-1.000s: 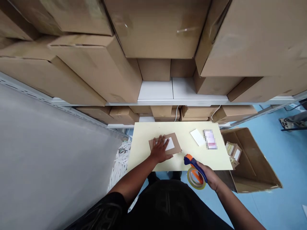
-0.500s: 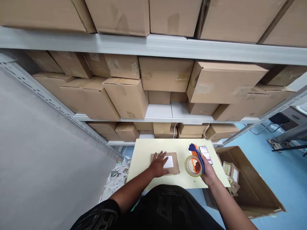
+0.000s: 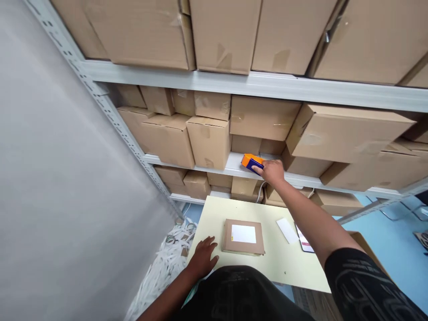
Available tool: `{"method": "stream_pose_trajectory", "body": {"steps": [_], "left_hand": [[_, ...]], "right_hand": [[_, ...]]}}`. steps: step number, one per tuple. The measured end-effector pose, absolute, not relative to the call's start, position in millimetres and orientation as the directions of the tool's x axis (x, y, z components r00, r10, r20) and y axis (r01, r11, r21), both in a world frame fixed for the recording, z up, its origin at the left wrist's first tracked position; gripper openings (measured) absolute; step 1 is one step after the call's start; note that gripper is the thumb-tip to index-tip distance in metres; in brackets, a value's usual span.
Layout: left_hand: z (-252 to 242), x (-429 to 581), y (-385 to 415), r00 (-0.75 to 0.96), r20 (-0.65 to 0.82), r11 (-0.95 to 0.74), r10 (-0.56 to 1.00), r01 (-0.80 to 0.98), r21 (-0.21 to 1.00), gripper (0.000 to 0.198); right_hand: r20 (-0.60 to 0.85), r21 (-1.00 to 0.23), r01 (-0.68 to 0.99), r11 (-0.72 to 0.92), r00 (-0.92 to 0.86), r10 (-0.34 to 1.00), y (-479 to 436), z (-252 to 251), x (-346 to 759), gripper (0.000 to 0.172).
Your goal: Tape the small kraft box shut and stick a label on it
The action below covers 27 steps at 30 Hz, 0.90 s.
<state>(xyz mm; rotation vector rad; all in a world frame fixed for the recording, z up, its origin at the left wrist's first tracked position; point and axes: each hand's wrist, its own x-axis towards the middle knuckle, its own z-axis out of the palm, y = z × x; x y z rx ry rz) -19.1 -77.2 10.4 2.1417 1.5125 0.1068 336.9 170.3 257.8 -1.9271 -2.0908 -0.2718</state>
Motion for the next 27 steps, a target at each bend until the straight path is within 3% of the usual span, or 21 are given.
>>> {"method": "stream_pose_trajectory", "body": {"steps": [4,13,15,18,21,24,27], "left_hand": [[9.3,-28.9,-95.4,0.312,-0.23,-0.17,0.922,0.859,0.484,0.051],[-13.2,-47.0,-106.1,0.296,-0.251,-0.12,0.921,0.833,0.541,0.05],[-12.2,-47.2,-100.2,0.34,-0.25,-0.151,0.906,0.814,0.561,0.052],[-6.7,-44.1,-86.0,0.381,-0.256,-0.158,0.888,0.777,0.609,0.054],[-4.7,-36.1,-66.8,0.354,-0.288,-0.079,0.89,0.741,0.667,0.056],[-10.9,-23.7,-46.5,0.35,-0.341,0.006,0.872,0.689,0.724,0.06],[-23.4,-9.3,-31.4,0.376,-0.406,0.094,0.833,0.626,0.774,0.078]], "right_hand": [[0.308,0.034,0.981,0.189,-0.19,0.932,215.9,250.0,313.8,0.06],[0.288,-0.026,0.974,0.227,-0.21,0.934,220.6,236.9,297.1,0.053],[0.358,-0.115,0.974,0.195,-0.142,0.923,207.9,241.0,299.8,0.052],[0.402,-0.413,0.905,0.097,0.086,0.912,172.1,232.9,313.7,0.047],[0.248,-0.653,0.757,-0.029,0.25,0.936,108.3,192.2,334.4,0.039],[-0.01,-0.696,0.668,-0.263,0.357,0.934,23.2,119.4,345.9,0.04],[-0.391,-0.69,0.448,-0.569,0.431,0.813,-53.8,40.0,339.9,0.044]]}}
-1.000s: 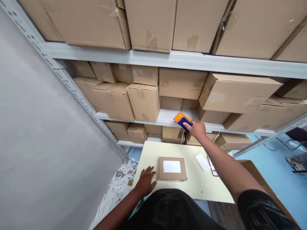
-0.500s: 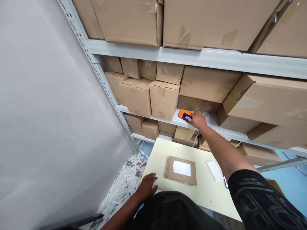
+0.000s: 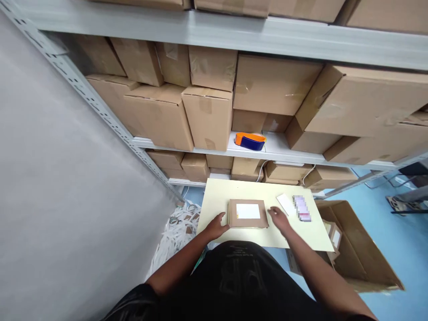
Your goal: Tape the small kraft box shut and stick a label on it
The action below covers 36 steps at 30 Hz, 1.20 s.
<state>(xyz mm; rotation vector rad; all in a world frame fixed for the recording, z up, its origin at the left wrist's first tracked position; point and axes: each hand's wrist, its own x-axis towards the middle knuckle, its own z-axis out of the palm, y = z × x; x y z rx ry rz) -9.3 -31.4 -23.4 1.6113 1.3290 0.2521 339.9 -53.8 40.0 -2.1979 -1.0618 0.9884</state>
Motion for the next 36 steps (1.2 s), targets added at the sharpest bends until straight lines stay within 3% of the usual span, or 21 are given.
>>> {"method": "stream_pose_trajectory", "body": {"steps": [2,5,9,15,19,24,28,31,34,36], "left_hand": [[-32.5,0.3,-27.1,0.407,-0.46,0.165,0.789,0.58,0.797,0.087],[-42.0,12.1,-29.0,0.482,-0.461,0.232,0.745,0.46,0.857,0.084],[-39.7,17.2,-35.7,0.529,-0.415,0.249,0.74,0.357,0.9,0.076],[-13.9,18.1,-26.8,0.515,-0.348,0.164,0.783,0.369,0.915,0.07],[-2.8,30.9,-6.2,0.466,-0.341,0.142,0.816,0.411,0.901,0.064],[-7.0,50.3,23.3,0.399,-0.345,0.091,0.85,0.533,0.841,0.062],[-11.1,56.0,41.7,0.426,-0.346,0.062,0.836,0.553,0.831,0.059],[-3.2,54.4,46.2,0.383,-0.405,0.071,0.83,0.648,0.758,0.058],[18.6,65.1,37.7,0.255,-0.202,-0.063,0.946,0.752,0.656,0.051],[36.3,92.4,26.0,0.324,0.02,-0.274,0.946,0.762,0.587,0.042]], "right_hand": [[-0.518,-0.717,0.32,-0.62,0.352,0.78,-87.3,0.6,330.1,0.055],[-0.513,-0.792,0.237,-0.562,0.241,0.824,-108.3,-27.4,318.2,0.068],[-0.499,-0.802,0.221,-0.555,0.264,0.826,-108.1,-24.9,319.2,0.061],[-0.407,-0.832,0.212,-0.512,0.391,0.825,-94.7,-3.6,325.5,0.047],[-0.349,-0.819,0.272,-0.506,0.464,0.814,-72.3,5.1,323.7,0.053],[-0.445,-0.807,0.147,-0.572,0.486,0.752,-48.4,8.1,328.5,0.076],[-0.439,-0.829,0.137,-0.543,0.444,0.781,-42.2,2.0,340.9,0.072],[-0.426,-0.848,0.126,-0.514,0.415,0.804,-51.6,-12.8,359.4,0.07],[-0.47,-0.819,0.168,-0.548,0.35,0.81,-76.3,-35.7,389.9,0.057],[-0.526,-0.776,0.238,-0.584,0.265,0.808,-98.3,-52.1,415.7,0.046]]}}
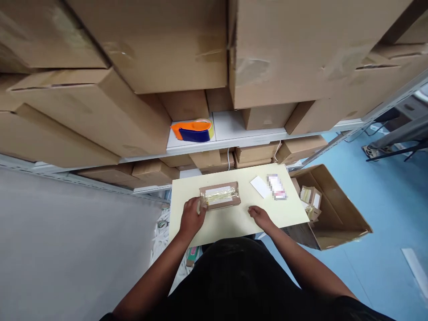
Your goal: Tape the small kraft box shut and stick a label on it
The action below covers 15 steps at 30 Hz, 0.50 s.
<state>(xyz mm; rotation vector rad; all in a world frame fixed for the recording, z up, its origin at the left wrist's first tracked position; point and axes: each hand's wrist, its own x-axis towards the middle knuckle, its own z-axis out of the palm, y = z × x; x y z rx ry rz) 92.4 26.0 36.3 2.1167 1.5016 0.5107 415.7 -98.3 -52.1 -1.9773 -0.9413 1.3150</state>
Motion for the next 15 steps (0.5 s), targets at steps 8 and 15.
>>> {"method": "stream_pose_trajectory", "body": {"steps": [8,15], "left_hand": [[25.3,338.6,-1.0,0.817,-0.223,-0.723,0.532,0.575,0.383,0.028],[-46.9,440.0,25.7,0.743,-0.375,-0.735,0.555,0.649,0.196,0.04]], "right_hand": [[-0.638,-0.656,0.403,-0.638,0.156,0.754,-156.8,-79.3,508.3,0.03],[-0.65,-0.672,0.325,-0.665,0.172,0.74,-165.9,-77.3,543.3,0.031]]}}
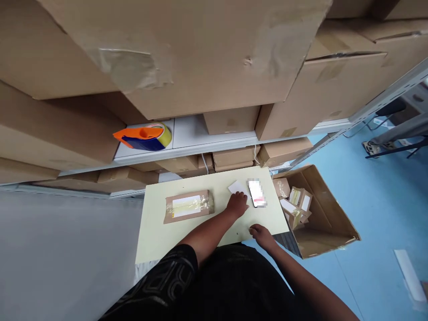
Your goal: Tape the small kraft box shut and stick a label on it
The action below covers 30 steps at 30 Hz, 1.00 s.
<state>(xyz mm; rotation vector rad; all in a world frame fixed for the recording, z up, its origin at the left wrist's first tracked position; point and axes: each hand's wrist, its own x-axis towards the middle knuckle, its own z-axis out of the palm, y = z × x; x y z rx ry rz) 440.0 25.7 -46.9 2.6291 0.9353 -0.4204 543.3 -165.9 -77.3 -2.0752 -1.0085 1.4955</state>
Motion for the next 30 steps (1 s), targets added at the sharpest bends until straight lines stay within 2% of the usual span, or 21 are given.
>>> {"method": "stream_pose_trajectory", "body": {"steps": [4,10,13,16,20,26,30], "left_hand": [[-65.7,438.3,28.4,0.724,-0.431,-0.735,0.539,0.654,0.178,0.026],[-70.1,422.9,30.0,0.721,-0.432,-0.739,0.542,0.653,0.163,0.037],[-70.3,421.8,32.6,0.751,-0.386,-0.762,0.536,0.627,0.161,0.038],[-70.4,424.8,33.9,0.788,-0.332,-0.791,0.519,0.59,0.165,0.032],[-70.0,425.9,32.1,0.791,-0.346,-0.793,0.504,0.583,0.178,0.021],[-67.1,405.0,29.6,0.788,-0.379,-0.796,0.485,0.577,0.182,0.023],[-64.9,402.8,33.5,0.817,-0.325,-0.808,0.477,0.553,0.204,0.02]], "right_hand": [[-0.677,-0.66,0.302,-0.688,0.158,0.719,-173.3,-80.3,550.4,0.032],[-0.69,-0.659,0.314,-0.683,0.11,0.716,-173.6,-86.6,557.8,0.032],[-0.681,-0.665,0.318,-0.675,0.111,0.723,-169.0,-91.7,560.7,0.032],[-0.681,-0.66,0.32,-0.679,0.126,0.721,-165.8,-96.0,562.6,0.033],[-0.689,-0.658,0.31,-0.686,0.122,0.715,-166.2,-97.5,563.9,0.034],[-0.704,-0.645,0.307,-0.699,0.116,0.701,-167.8,-97.5,560.5,0.034],[-0.694,-0.657,0.314,-0.685,0.103,0.713,-164.2,-95.8,556.3,0.033]]}}
